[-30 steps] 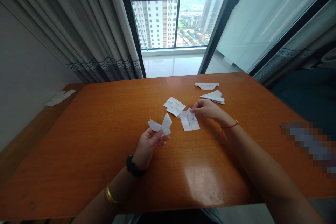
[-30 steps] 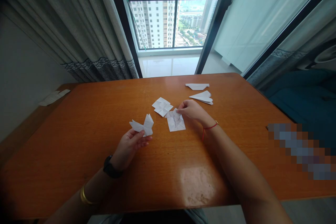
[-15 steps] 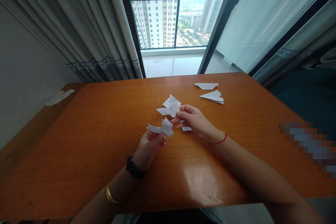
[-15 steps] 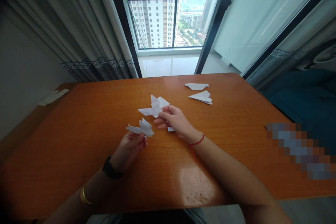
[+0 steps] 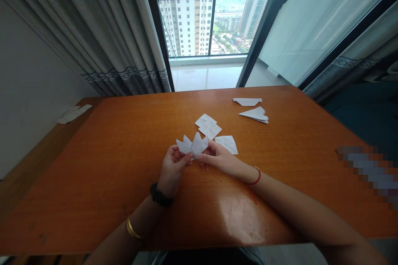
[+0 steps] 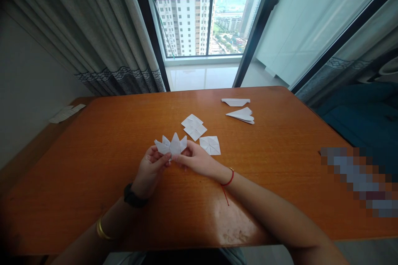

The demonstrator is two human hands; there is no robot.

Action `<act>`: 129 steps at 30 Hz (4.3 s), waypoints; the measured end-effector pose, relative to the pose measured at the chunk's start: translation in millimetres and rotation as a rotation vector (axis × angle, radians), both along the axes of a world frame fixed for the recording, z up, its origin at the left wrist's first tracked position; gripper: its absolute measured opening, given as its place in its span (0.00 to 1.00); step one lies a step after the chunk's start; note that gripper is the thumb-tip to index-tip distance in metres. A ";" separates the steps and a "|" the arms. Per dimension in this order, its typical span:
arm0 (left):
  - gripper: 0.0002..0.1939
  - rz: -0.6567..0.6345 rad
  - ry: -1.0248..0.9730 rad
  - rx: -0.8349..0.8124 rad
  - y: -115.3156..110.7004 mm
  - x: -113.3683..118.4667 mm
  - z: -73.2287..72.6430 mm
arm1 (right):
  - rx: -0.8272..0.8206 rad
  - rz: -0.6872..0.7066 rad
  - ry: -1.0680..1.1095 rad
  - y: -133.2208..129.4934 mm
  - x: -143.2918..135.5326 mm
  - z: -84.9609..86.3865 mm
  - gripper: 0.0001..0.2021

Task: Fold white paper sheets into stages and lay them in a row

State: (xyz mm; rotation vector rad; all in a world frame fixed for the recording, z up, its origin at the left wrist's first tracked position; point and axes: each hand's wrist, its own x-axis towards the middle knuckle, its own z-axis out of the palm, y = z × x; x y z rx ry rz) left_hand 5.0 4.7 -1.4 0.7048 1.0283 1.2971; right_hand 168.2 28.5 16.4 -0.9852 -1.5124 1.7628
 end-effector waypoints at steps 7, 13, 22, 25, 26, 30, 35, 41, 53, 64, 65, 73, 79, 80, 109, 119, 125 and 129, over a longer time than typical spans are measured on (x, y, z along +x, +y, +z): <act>0.25 -0.248 0.045 0.070 -5.3 -0.2 5.1 | -0.020 0.023 0.029 0.6 2.4 2.8 0.18; 0.28 -0.429 -0.041 0.108 -2.4 -12.1 2.1 | -0.182 0.169 0.193 4.7 13.6 18.4 0.22; 0.25 -0.292 -0.027 0.117 -2.3 -13.0 0.6 | -0.268 0.141 0.311 -7.6 2.9 20.0 0.20; 0.25 -0.321 -0.012 0.108 -2.9 -14.9 -0.1 | -0.188 0.159 0.231 -9.8 2.5 25.1 0.20; 0.24 -0.330 -0.013 0.115 -2.8 -15.5 -0.6 | -0.159 0.157 0.194 -10.4 2.3 26.7 0.19; 0.23 -0.360 -0.014 0.112 -2.6 -16.3 -3.0 | -0.112 0.127 0.103 -13.4 1.0 29.9 0.17; 0.23 -0.428 -0.143 0.080 -4.6 -14.3 2.0 | -0.101 0.129 0.154 -12.6 3.1 30.2 0.17; 0.29 -0.485 -0.325 -0.021 -10.4 -12.9 12.6 | -0.215 0.235 0.461 -5.0 5.0 20.1 0.21; 0.29 -0.503 -0.458 -0.149 -16.1 -7.9 -0.5 | -0.273 0.170 0.558 -10.8 -2.8 2.5 0.23; 0.24 -0.493 -0.246 -0.080 -5.9 -11.4 13.2 | 0.052 0.134 0.368 4.9 14.3 17.4 0.19; 0.24 -0.522 -0.239 -0.113 -5.2 -12.7 14.1 | 0.079 0.125 0.340 6.0 16.3 18.5 0.18; 0.22 -0.524 -0.051 -0.158 -6.0 -9.6 15.4 | 0.127 0.142 0.182 11.7 22.8 18.9 0.15; 0.21 -0.385 0.069 -0.109 -5.1 -4.8 7.3 | 0.089 0.120 0.162 7.1 15.2 11.9 0.18; 0.21 -0.361 0.086 -0.103 -5.3 -4.0 7.1 | 0.083 0.084 0.140 5.0 12.7 10.7 0.16; 0.30 -0.361 0.002 0.224 -10.8 -7.7 0.1 | -0.457 0.030 0.394 -27.7 -11.5 14.7 0.14; 0.17 -0.231 0.268 0.087 -10.0 -1.9 9.6 | 0.025 -0.242 0.107 -15.4 -12.0 5.4 0.17; 0.19 -0.217 0.258 0.005 -10.1 -0.8 11.9 | 0.006 -0.280 0.043 -14.2 -9.5 3.8 0.17; 0.19 -0.187 0.254 -0.012 -11.9 2.2 11.9 | -0.004 -0.302 0.031 -14.1 -10.4 2.2 0.18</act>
